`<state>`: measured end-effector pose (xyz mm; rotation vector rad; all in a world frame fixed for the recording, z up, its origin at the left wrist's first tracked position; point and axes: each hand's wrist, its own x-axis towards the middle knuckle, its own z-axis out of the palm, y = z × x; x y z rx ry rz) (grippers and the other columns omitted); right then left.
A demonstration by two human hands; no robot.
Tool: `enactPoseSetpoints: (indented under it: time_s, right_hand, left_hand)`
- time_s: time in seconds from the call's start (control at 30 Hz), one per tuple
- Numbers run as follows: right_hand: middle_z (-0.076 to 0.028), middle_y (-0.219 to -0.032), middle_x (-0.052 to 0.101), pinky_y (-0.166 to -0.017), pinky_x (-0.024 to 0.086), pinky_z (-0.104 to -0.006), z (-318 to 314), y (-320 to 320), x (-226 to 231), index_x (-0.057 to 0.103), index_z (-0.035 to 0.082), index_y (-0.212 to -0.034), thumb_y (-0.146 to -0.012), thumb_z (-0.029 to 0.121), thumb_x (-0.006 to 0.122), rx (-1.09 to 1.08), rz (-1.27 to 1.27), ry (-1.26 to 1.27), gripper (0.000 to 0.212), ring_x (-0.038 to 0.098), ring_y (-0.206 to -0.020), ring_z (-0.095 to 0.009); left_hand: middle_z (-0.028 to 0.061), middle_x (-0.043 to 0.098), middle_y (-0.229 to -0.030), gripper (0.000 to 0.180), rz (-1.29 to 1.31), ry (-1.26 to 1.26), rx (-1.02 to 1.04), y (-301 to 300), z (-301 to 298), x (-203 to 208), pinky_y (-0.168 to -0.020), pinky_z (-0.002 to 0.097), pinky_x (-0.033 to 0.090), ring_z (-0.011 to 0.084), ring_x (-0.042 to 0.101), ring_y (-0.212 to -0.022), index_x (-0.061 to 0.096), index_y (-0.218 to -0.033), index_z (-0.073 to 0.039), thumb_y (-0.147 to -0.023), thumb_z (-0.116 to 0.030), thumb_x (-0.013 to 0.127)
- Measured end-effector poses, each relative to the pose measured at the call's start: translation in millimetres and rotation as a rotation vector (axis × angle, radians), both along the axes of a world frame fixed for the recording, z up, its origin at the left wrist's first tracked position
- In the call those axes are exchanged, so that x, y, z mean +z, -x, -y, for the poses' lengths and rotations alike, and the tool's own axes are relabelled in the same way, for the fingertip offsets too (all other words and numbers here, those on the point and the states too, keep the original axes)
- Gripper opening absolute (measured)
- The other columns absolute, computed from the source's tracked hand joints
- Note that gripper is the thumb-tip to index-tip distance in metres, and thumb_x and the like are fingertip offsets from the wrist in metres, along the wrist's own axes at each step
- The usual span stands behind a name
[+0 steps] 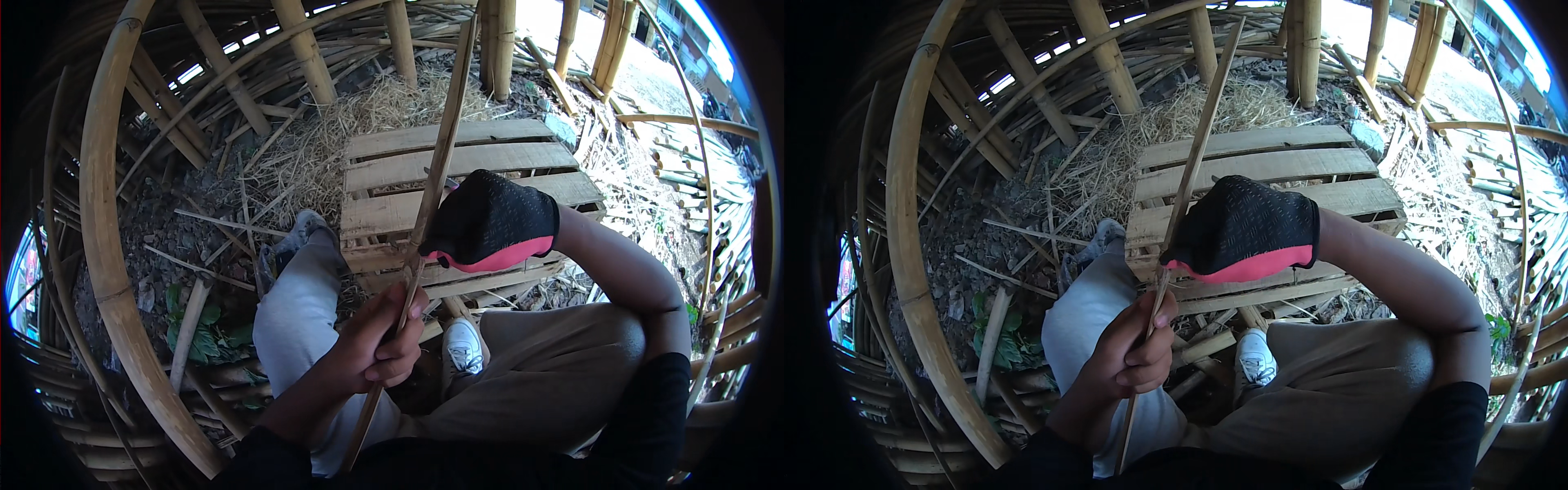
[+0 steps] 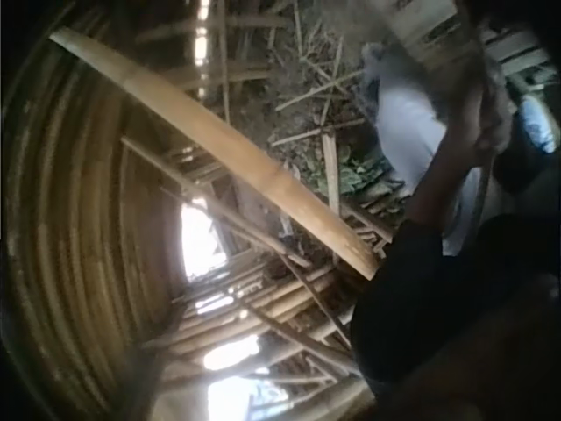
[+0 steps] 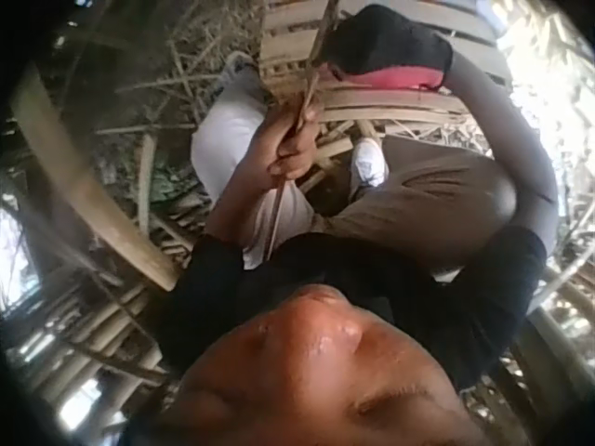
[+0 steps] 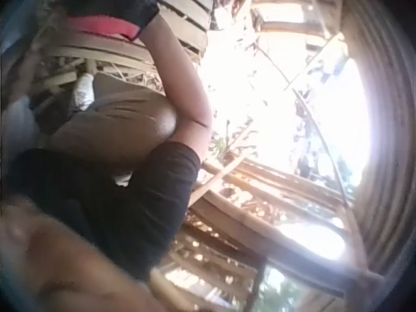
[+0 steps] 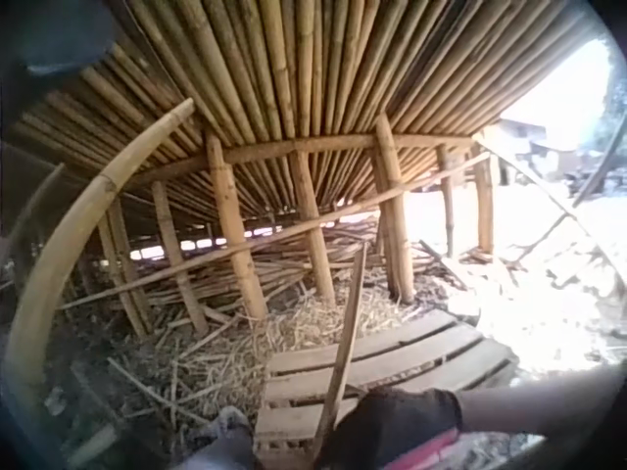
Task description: The person sits on the ground and uses a knife to shave a thin bamboo stick, repeatedly scraping along its length to remove the outer layer. The person holds the stick with one hand and the knife with the other, working over a wooden pallet.
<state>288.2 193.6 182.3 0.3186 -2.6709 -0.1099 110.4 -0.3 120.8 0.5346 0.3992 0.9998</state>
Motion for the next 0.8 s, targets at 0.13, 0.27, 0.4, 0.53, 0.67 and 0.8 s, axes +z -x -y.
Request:
enactPoseSetpoints:
  time_s: [0.13, 0.27, 0.4, 0.53, 0.67, 0.8]
  right_hand:
    - [-0.014, -0.085, 0.068, -0.068, 0.056, -0.0409, -26.4, -1.6, -8.6, 0.068, 0.004, -0.089, -0.091, 0.023, 0.062, -0.302, 0.047, 0.063, 0.020, 0.069, -0.078, -0.033]
    - [-0.014, -0.083, 0.070, -0.073, 0.054, -0.0412, -48.7, -5.9, -15.7, 0.072, 0.003, -0.088, -0.103, 0.040, 0.049, -0.611, 0.178, 0.322, 0.046, 0.067, -0.076, -0.032]
    - [-0.007, -0.069, 0.062, -0.066, 0.048, -0.0309, -8.7, -2.3, 10.1, 0.074, 0.005, -0.092, -0.100, 0.055, 0.051, -0.675, 0.196, 1.063, 0.055, 0.055, -0.064, -0.013]
    - [-0.004, -0.069, 0.061, -0.064, 0.047, -0.0264, -15.6, -1.6, 7.5, 0.074, 0.005, -0.093, -0.099, 0.055, 0.053, -0.748, 0.123, 1.180, 0.055, 0.054, -0.065, -0.010]
    - [-0.015, -0.095, 0.071, -0.078, 0.053, -0.0343, -68.6, -5.2, -44.5, 0.069, 0.005, -0.114, -0.101, 0.047, 0.054, -0.688, 0.063, 0.651, 0.047, 0.069, -0.087, -0.025]
    - [-0.017, -0.109, 0.070, -0.086, 0.053, -0.0340, -57.7, 13.4, -57.4, 0.065, 0.005, -0.123, -0.098, 0.029, 0.063, -0.641, -0.324, 1.111, 0.035, 0.069, -0.095, -0.025]
  left_hand:
    - [-0.0026, 0.033, -0.052, 0.039, 0.009, -0.019, 0.033, 4.6, 13.7, 8.6, -0.031, 0.0231, 0.024, 0.0062, 0.029, -0.032, 0.044, -0.103, -0.013, -0.109, -0.048, 0.028]
    - [-0.0015, 0.035, -0.052, 0.039, -0.075, -0.086, 0.035, 3.8, 37.9, 17.3, -0.031, 0.0231, 0.024, 0.0070, 0.030, -0.033, 0.045, -0.102, -0.011, -0.110, -0.046, 0.029]
    - [-0.0014, 0.036, -0.052, 0.040, -0.129, -0.009, 0.110, 19.2, 25.0, -0.1, -0.033, 0.0234, 0.026, 0.0076, 0.033, -0.033, 0.047, -0.102, -0.011, -0.109, -0.046, 0.031]
    - [-0.0009, 0.038, -0.053, 0.037, -0.133, -0.022, 0.194, 28.0, 17.3, -7.0, -0.032, 0.0232, 0.027, 0.0078, 0.035, -0.034, 0.047, -0.102, -0.010, -0.110, -0.043, 0.032]
    - [0.0000, 0.041, -0.056, 0.036, -0.171, -0.005, 0.230, 29.2, 11.0, -11.0, -0.032, 0.0224, 0.028, 0.0078, 0.037, -0.036, 0.048, -0.102, -0.009, -0.110, -0.040, 0.032]
    - [-0.0009, 0.040, -0.054, 0.035, -0.262, 0.010, 0.303, 29.1, 14.1, -5.2, -0.031, 0.0226, 0.025, 0.0071, 0.036, -0.035, 0.049, -0.099, -0.011, -0.110, -0.040, 0.033]
